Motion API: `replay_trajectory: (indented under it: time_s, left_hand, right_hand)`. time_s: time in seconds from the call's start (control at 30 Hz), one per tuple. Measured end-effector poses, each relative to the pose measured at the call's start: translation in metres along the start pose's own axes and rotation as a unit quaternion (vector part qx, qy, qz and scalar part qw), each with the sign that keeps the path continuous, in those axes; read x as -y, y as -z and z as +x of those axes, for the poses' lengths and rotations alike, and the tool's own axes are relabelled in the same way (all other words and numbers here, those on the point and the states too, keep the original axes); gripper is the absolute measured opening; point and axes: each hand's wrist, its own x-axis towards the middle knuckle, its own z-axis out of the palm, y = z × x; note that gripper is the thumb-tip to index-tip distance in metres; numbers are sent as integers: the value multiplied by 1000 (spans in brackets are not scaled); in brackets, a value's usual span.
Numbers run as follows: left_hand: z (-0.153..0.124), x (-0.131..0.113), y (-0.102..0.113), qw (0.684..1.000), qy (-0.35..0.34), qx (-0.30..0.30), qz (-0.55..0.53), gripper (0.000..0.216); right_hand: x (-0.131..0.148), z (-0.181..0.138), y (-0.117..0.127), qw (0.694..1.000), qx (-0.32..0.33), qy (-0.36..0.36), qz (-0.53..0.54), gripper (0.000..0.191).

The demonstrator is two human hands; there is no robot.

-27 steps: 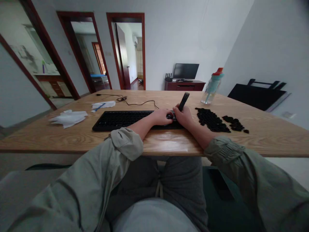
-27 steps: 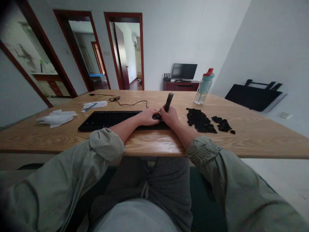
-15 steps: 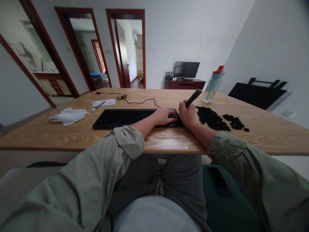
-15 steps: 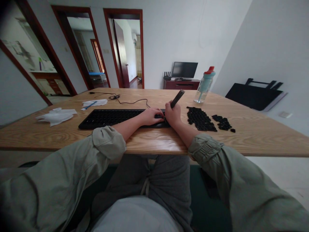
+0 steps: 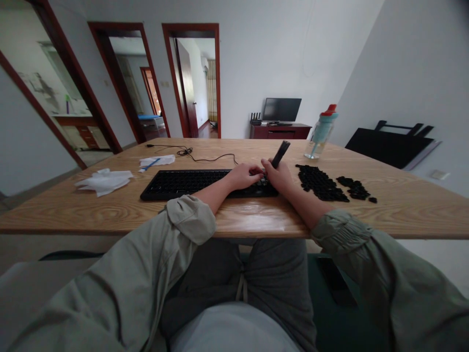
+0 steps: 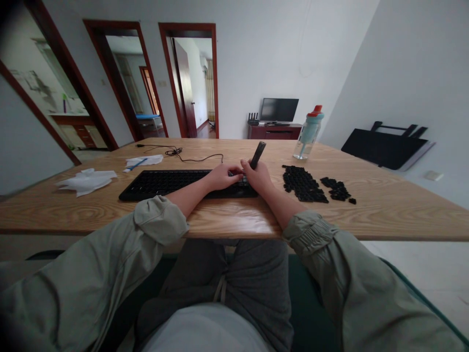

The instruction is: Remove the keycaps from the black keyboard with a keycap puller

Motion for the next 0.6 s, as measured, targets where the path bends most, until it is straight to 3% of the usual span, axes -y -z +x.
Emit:
replay_trajectory:
  time_s: [0.1,0.17,0.3,0.47,0.6]
  left_hand:
    - [-2,-1,3,1000,-17,-4,21,29]
    - [-3,-1,4,999,-26,0,31,31]
    - [-3,0,4,999,-14,-1,37,25]
    - [-6,-4,5,992,-25,-61,109,26]
    - [-8,-12,7,985,-73,-7,154,26]
  right_hand:
    - [8,-2,7,993,105,-30,42,40]
    - [11,-2,10,989,128,-47,59,40]
    - [11,2,13,992,92,-68,48,45]
    - [15,2,12,988,53,-138,32,47]
    - [14,2,12,984,39,-166,44,45]
